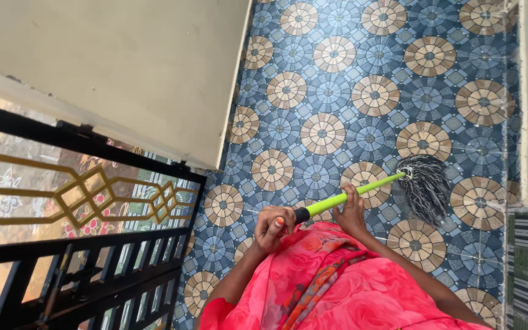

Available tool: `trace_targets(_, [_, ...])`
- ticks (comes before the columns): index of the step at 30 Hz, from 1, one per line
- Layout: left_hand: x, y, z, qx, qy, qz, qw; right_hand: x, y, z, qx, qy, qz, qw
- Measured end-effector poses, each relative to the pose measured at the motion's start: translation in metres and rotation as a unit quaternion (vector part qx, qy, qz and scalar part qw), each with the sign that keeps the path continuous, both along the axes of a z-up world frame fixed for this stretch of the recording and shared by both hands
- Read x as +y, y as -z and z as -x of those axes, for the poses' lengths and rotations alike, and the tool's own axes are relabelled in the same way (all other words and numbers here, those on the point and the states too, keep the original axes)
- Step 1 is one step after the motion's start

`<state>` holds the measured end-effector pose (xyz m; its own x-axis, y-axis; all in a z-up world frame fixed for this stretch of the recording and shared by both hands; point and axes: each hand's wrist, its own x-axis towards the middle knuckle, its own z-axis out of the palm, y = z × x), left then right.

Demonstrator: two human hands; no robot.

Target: The person mops a tiled balcony floor using a mop with a green handle.

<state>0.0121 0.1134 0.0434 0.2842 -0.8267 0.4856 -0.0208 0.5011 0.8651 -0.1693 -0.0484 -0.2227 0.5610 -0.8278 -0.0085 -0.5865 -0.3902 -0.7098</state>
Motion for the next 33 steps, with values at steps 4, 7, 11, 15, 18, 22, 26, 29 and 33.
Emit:
trace_targets(4, [0.094, -0.023, 0.001, -0.012, -0.098, 0.009, 0.995, 0.054, -0.016, -0.054, 0.008, -0.127, -0.012, 0.992])
trace_targets(7, [0.154, -0.024, 0.006, -0.023, -0.197, 0.007, 0.98, 0.093, -0.016, -0.099, -0.039, -0.232, -0.01, 0.972])
trace_targets(11, [0.209, -0.023, 0.014, -0.039, -0.308, 0.0, 0.95, 0.144, -0.019, -0.159, -0.067, -0.355, -0.037, 0.932])
trace_targets(15, [0.254, -0.034, 0.018, -0.042, -0.39, -0.005, 0.92, 0.193, -0.041, -0.202, -0.03, -0.456, -0.073, 0.886])
trace_targets(18, [0.287, -0.044, 0.017, -0.039, -0.449, 0.013, 0.893, 0.228, -0.064, -0.217, -0.007, -0.525, -0.06, 0.849])
trace_targets(22, [0.334, -0.055, 0.008, -0.048, -0.494, 0.073, 0.865, 0.274, -0.1, -0.211, 0.026, -0.56, -0.004, 0.828])
trace_targets(26, [0.353, -0.065, -0.001, -0.003, -0.493, 0.108, 0.863, 0.283, -0.123, -0.193, 0.017, -0.546, 0.041, 0.836])
trace_targets(29, [0.337, -0.06, -0.017, 0.04, -0.462, 0.114, 0.878, 0.259, -0.116, -0.181, 0.023, -0.508, 0.06, 0.859])
trace_targets(33, [0.274, -0.032, -0.044, 0.094, -0.397, 0.112, 0.906, 0.205, -0.087, -0.158, 0.002, -0.394, 0.036, 0.918])
